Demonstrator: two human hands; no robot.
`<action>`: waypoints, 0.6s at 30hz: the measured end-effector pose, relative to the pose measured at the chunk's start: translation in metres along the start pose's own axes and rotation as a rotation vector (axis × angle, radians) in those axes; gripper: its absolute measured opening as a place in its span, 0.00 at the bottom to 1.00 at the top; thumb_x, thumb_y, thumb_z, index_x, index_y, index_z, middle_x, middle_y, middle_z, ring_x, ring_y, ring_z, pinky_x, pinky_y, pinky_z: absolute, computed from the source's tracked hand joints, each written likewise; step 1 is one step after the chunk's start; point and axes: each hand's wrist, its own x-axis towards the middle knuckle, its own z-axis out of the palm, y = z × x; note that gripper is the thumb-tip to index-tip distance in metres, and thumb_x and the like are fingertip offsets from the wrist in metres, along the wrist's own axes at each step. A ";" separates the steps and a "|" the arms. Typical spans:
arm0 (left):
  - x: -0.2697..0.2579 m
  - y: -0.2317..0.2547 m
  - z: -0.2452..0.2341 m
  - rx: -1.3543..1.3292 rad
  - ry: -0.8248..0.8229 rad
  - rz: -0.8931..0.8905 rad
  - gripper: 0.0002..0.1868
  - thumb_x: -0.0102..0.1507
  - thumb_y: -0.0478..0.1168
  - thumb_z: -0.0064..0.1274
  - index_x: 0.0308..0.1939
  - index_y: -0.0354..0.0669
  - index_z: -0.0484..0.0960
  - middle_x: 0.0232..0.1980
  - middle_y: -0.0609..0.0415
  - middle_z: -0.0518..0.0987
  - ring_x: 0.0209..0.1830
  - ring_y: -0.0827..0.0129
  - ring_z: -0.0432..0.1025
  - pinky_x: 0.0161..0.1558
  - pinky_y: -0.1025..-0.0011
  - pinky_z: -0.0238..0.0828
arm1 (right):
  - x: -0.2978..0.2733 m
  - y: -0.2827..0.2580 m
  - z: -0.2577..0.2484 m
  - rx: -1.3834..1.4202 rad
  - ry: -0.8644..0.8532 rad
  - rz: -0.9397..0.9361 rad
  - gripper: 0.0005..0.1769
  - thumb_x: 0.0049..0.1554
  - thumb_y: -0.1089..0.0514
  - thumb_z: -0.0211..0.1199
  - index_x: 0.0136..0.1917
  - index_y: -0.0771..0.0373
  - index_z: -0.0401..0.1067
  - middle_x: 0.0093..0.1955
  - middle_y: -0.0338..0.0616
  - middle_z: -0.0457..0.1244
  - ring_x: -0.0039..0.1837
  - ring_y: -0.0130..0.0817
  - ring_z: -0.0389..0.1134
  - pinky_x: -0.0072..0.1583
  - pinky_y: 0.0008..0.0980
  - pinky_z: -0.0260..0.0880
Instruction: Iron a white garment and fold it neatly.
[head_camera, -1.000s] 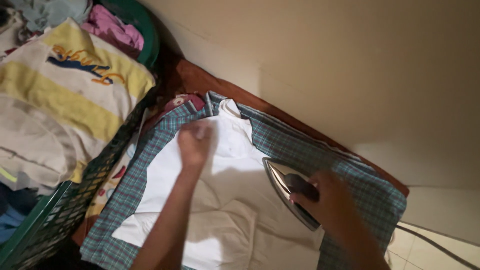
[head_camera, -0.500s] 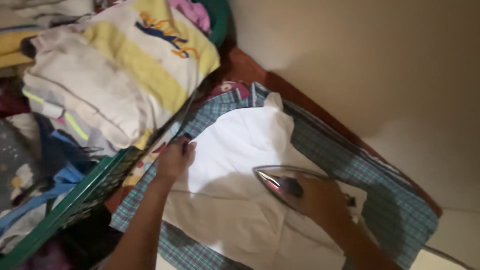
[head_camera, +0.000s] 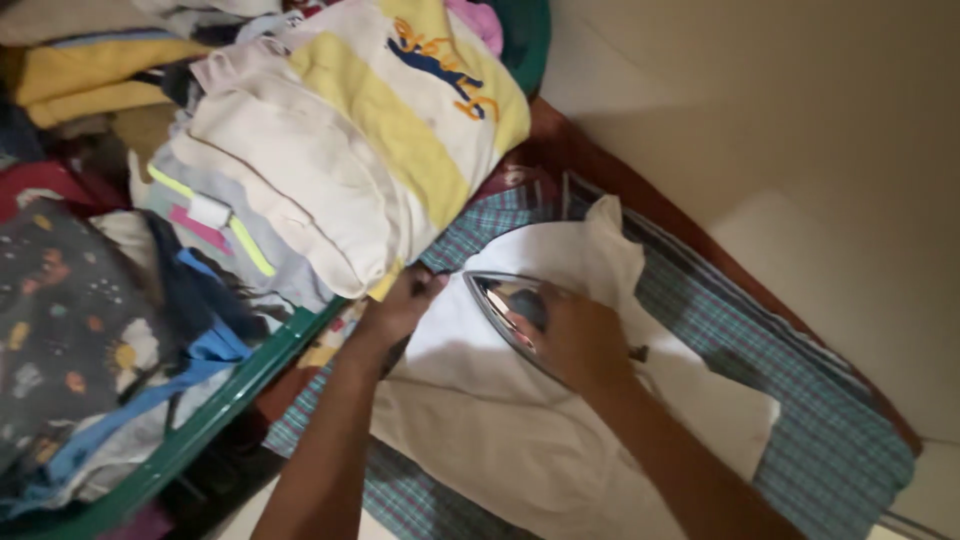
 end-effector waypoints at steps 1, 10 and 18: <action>-0.004 0.001 -0.001 0.052 0.023 0.046 0.21 0.70 0.51 0.56 0.33 0.36 0.75 0.31 0.42 0.73 0.29 0.54 0.66 0.37 0.61 0.67 | 0.000 -0.001 0.000 0.002 -0.026 0.003 0.32 0.55 0.28 0.61 0.47 0.60 0.75 0.35 0.54 0.70 0.38 0.54 0.72 0.40 0.52 0.72; -0.011 -0.004 0.010 0.428 0.322 0.119 0.19 0.69 0.55 0.53 0.36 0.43 0.82 0.32 0.45 0.79 0.30 0.53 0.70 0.39 0.58 0.69 | 0.011 -0.011 0.005 0.007 0.026 0.037 0.32 0.54 0.27 0.61 0.47 0.58 0.76 0.38 0.52 0.70 0.40 0.53 0.73 0.41 0.52 0.72; -0.015 0.009 -0.008 0.322 0.257 0.145 0.14 0.66 0.46 0.56 0.38 0.37 0.86 0.26 0.40 0.77 0.23 0.70 0.68 0.30 0.62 0.68 | -0.099 0.116 -0.033 -0.177 -0.214 0.343 0.39 0.51 0.23 0.59 0.62 0.52 0.72 0.35 0.52 0.70 0.38 0.54 0.73 0.40 0.54 0.72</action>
